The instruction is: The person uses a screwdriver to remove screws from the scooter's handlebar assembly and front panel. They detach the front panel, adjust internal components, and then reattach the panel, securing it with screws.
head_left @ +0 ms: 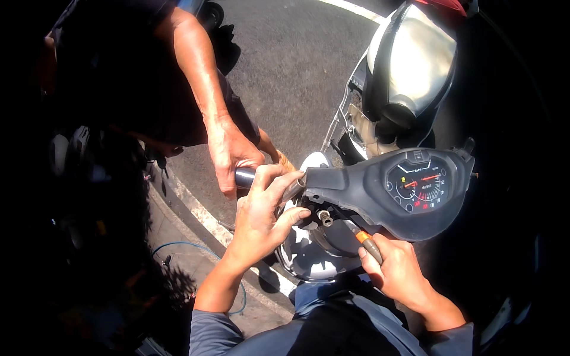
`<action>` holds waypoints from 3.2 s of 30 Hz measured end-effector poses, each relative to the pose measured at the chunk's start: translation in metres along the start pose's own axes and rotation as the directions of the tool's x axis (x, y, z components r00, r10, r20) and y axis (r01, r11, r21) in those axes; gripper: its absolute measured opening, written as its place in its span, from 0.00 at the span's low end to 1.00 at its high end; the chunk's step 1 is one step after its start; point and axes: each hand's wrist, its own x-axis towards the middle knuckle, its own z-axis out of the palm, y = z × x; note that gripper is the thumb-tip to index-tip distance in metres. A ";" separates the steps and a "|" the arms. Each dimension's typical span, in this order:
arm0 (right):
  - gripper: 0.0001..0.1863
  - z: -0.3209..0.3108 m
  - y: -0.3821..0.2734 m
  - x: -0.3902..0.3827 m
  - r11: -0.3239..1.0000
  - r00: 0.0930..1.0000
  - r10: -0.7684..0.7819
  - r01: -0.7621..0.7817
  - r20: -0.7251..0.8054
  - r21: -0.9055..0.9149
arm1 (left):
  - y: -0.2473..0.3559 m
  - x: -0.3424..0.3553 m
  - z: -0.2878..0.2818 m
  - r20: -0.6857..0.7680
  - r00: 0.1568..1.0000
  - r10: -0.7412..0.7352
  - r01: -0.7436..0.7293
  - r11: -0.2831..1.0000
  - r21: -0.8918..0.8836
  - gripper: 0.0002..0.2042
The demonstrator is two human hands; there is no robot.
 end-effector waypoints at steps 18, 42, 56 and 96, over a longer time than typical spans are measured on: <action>0.14 0.005 0.018 -0.011 0.992 0.995 -0.076 0.082 -0.064 0.101 | 0.006 0.000 -0.001 0.030 0.995 -0.098 0.096 0.994 0.060 0.29; 0.13 0.012 0.013 -0.005 1.000 0.998 0.003 -0.001 -0.068 0.026 | 0.005 0.000 0.001 0.012 0.998 -0.063 0.063 0.997 0.043 0.29; 0.11 0.012 0.017 -0.002 0.995 0.996 0.031 -0.024 -0.079 0.094 | 0.003 -0.001 0.007 -0.024 0.998 -0.054 0.054 0.999 0.000 0.29; 0.13 0.017 0.041 0.000 0.978 0.977 -0.143 0.165 -0.159 0.131 | 0.012 0.005 -0.004 0.092 0.996 0.004 -0.017 0.990 0.143 0.31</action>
